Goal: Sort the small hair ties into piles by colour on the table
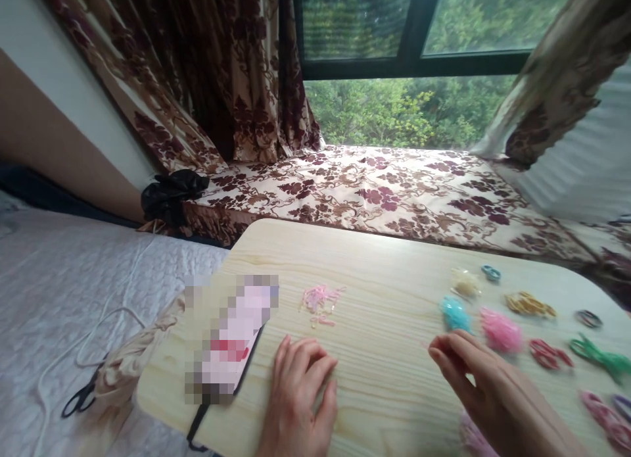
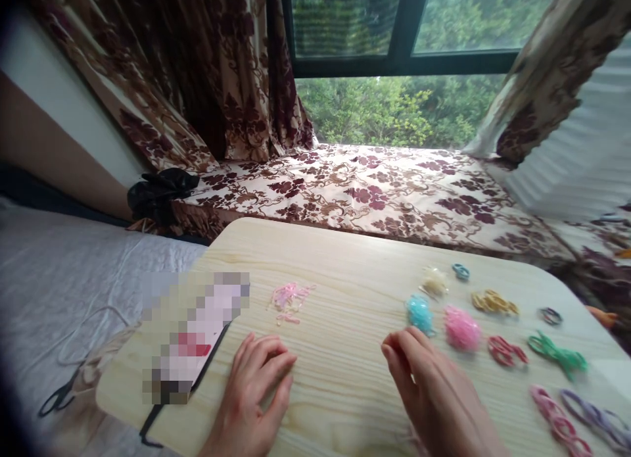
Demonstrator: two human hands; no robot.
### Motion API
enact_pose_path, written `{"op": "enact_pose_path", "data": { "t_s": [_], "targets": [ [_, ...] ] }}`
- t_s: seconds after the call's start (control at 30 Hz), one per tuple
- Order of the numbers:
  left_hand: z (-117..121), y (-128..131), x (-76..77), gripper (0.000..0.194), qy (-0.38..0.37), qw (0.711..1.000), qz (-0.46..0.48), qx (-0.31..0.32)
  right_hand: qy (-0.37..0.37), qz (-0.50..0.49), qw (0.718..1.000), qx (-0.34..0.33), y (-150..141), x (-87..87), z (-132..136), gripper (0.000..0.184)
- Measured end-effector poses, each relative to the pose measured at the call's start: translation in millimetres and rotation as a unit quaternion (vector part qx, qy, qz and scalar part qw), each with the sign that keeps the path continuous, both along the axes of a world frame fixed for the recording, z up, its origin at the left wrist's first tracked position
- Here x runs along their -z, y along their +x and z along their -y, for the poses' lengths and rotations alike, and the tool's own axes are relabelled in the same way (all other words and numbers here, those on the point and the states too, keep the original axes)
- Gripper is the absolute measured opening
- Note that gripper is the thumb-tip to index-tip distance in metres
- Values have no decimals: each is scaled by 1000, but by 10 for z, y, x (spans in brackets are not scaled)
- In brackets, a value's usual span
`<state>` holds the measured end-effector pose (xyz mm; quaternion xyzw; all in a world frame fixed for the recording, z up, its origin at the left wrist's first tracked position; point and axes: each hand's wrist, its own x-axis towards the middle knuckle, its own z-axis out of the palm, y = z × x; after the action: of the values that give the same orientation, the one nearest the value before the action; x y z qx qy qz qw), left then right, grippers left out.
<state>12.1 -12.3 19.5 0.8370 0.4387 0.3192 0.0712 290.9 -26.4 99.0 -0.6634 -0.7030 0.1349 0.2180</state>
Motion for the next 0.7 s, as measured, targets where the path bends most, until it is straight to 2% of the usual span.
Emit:
{"op": "enact_pose_path", "data": {
  "t_s": [0.17, 0.33, 0.47, 0.7],
  "targets": [
    [-21, -45, 66, 31, 39, 999, -34, 5, -6, 21, 996, 83, 566, -39, 351, 35],
    [-32, -67, 112, 31, 55, 997, -57, 2, -7, 34, 985, 171, 964, 13, 402, 35],
    [-40, -70, 130, 31, 67, 996, -59, -3, -2, 50, 977, 206, 1069, 47, 251, 35],
    [-61, -101, 149, 32, 78, 995, -60, -3, 12, 72, 970, 234, 1088, 105, 69, 33]
  ]
}}
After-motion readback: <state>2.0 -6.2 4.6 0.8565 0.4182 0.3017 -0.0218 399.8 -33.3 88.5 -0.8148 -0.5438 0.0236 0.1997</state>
